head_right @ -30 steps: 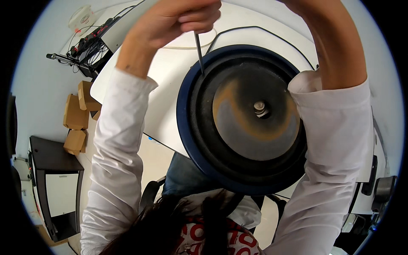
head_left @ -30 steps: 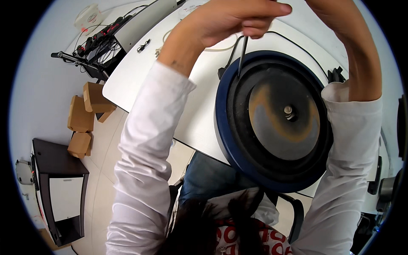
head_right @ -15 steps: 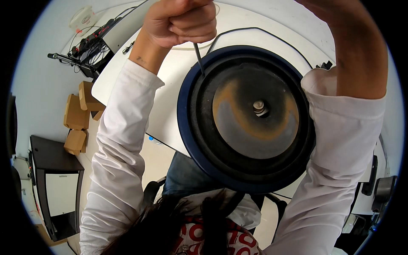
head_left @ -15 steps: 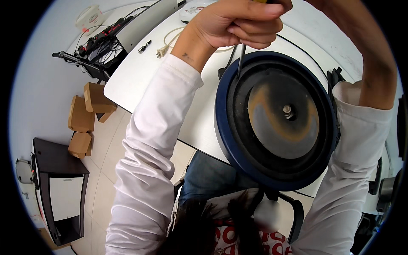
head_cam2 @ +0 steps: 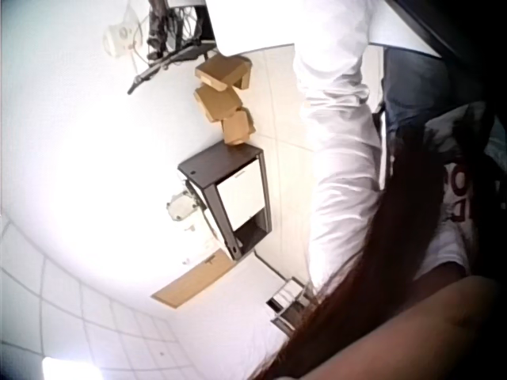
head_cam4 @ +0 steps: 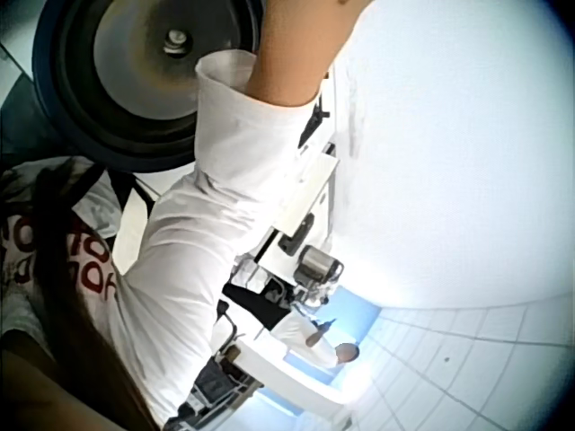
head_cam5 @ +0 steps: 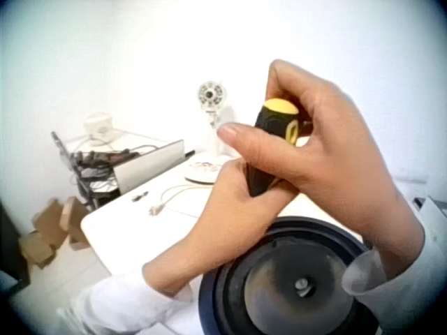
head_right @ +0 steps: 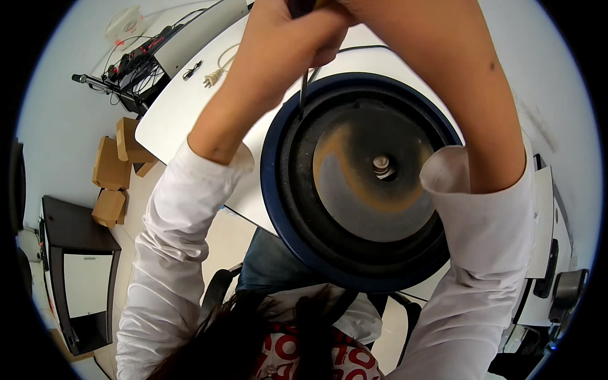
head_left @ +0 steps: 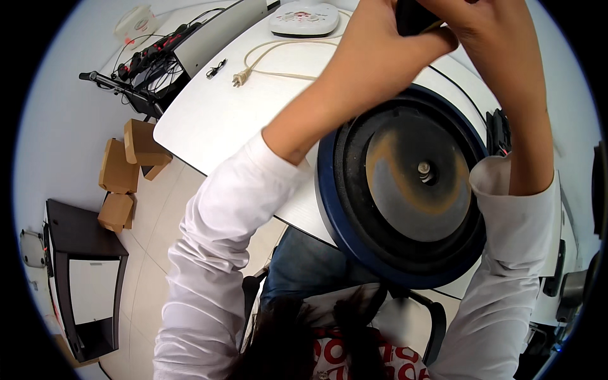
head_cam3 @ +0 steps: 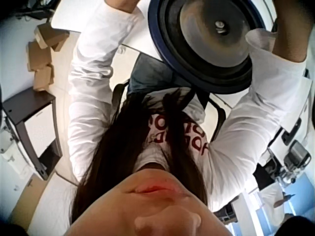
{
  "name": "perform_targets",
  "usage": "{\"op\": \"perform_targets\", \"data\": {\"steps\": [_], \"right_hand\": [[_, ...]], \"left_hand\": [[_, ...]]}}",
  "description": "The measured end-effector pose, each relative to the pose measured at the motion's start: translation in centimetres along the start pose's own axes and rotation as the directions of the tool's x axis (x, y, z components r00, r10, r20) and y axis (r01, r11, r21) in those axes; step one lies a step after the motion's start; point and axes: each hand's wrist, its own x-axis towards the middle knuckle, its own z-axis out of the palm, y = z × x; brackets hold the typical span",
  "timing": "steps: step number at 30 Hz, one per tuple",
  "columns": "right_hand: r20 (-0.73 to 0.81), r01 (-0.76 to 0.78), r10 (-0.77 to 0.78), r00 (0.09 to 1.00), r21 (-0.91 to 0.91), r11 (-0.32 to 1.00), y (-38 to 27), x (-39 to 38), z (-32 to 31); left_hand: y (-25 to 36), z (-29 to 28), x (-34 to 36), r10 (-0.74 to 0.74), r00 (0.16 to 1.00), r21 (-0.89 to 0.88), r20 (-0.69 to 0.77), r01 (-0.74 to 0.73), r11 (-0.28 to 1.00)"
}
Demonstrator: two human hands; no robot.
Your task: The person uses a screwdriver to loosen screws on a blue circular device and then on a white fan. They manipulate the devices on a white table, adjusting components with the tool.
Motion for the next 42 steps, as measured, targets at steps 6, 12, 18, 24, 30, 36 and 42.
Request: {"op": "perform_targets", "data": {"steps": [6,12,18,24,30,36,42], "right_hand": [[0.141,-0.056,0.05,0.989,0.04,0.998,-1.5,0.0,-0.8],[0.393,-0.025,-0.08,0.916,0.256,0.966,0.6,1.4,-3.5],[0.299,0.025,-0.11,0.948,0.275,0.961,0.6,1.9,-0.6],[0.026,-0.113,0.121,0.992,-0.208,0.972,1.9,0.3,-0.5],[0.033,0.123,-0.118,0.992,-0.235,0.964,2.5,0.3,0.1],[0.204,0.131,-0.157,0.966,0.133,0.982,0.0,0.6,-0.1],[0.26,0.089,-0.243,0.935,0.491,0.867,4.0,2.7,-0.2]], "left_hand": [[-5.2,-4.7,5.4,0.215,0.668,-0.484,0.712,0.247,0.839],[-5.6,-4.7,6.3,0.36,0.498,-0.57,0.789,0.375,0.731],[-6.8,-5.7,5.9,0.45,0.328,-0.557,0.83,0.481,0.677],[-3.4,-2.9,3.5,0.009,0.945,-0.035,0.327,0.002,0.999],[-3.9,-1.0,2.3,0.025,0.99,-0.272,0.137,0.013,0.962],[-6.4,-4.6,5.0,0.37,0.516,-0.622,0.772,0.497,0.604],[-6.9,-5.3,5.9,0.417,0.359,-0.55,0.835,0.517,0.656]]}}
